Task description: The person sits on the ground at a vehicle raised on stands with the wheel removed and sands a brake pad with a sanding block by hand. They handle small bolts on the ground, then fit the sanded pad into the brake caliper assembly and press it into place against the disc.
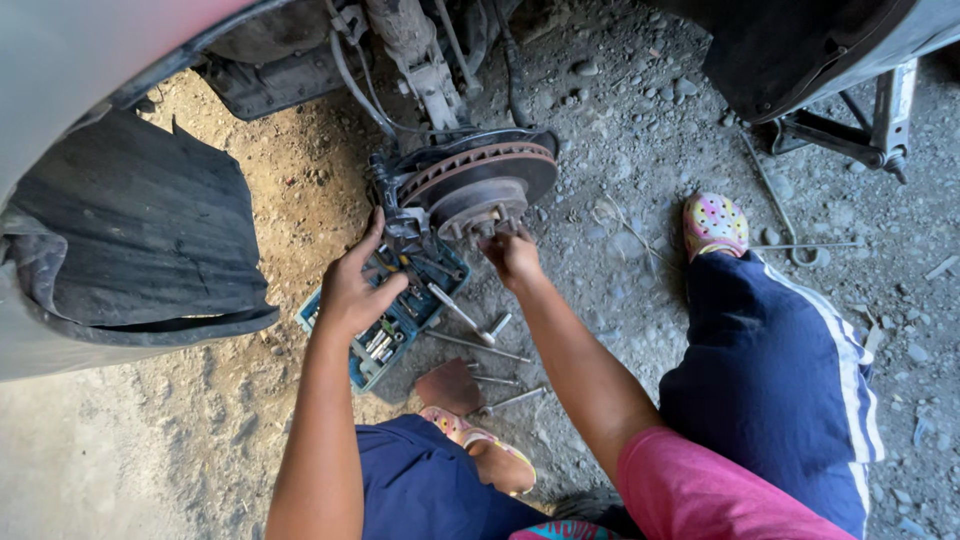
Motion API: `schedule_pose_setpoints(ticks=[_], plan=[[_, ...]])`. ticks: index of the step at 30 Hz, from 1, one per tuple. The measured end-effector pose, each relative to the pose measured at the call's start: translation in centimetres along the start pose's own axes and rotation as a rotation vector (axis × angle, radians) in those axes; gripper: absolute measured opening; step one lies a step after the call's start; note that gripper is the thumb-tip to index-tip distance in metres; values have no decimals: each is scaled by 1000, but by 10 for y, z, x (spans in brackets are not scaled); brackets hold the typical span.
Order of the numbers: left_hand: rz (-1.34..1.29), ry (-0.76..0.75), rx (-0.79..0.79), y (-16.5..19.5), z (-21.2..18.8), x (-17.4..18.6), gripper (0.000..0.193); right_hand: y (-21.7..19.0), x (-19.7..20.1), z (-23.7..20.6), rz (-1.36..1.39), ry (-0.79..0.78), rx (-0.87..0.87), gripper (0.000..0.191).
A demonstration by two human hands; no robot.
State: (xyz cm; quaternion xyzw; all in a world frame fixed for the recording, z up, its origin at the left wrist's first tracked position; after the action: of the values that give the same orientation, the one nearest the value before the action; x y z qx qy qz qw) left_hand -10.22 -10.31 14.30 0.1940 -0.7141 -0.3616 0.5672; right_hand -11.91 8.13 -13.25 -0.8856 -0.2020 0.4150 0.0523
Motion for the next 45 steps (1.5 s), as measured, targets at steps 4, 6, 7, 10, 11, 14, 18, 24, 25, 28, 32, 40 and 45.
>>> schedule_pose_setpoints(ticks=[4,6,7,10,11,14,18,24,25,28,32,40,45], plan=[[-36,14,-60,4,-1,0,97,-20,0,2,-52,-36,160,40],[-25,20,-54,3,-2,0,96,-36,9,0,-12,18,242,52],[-7,21,-23,0,-2,1,95,-40,12,0,-9,34,259,50],[4,24,-9,1,-2,2,95,-40,15,-3,10,72,284,46],[5,35,-30,3,-1,3,96,-32,11,-3,22,58,276,46],[15,19,46,-2,-2,3,95,4,-9,-2,0,-15,235,44],[-12,33,-67,7,-1,5,96,52,-31,4,107,-109,49,43],[97,18,10,3,-2,7,96,34,-10,12,234,-41,-52,35],[83,24,14,4,-2,7,95,19,-9,13,211,-102,18,32],[38,11,29,5,-1,6,95,-4,-1,15,164,-132,183,28],[67,16,16,7,-1,5,97,25,-6,17,163,-48,175,33],[42,11,11,1,-4,2,99,101,-59,19,342,-274,-257,27],[64,-9,-12,-2,1,6,99,76,-56,13,215,-315,-169,36]])
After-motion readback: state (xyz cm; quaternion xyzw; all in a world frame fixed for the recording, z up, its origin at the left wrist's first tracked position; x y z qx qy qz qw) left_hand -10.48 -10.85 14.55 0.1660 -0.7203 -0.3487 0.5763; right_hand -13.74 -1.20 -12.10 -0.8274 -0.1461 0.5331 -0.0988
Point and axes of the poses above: each hand's wrist, its own z-axis towards the middle knuckle, its own x-axis out of the back of the hand, y = z × x, the point moved 8 cm from there along z, towards the middle knuckle, and after that the axes turned 6 degrees about -x, right-handed, at the moved point
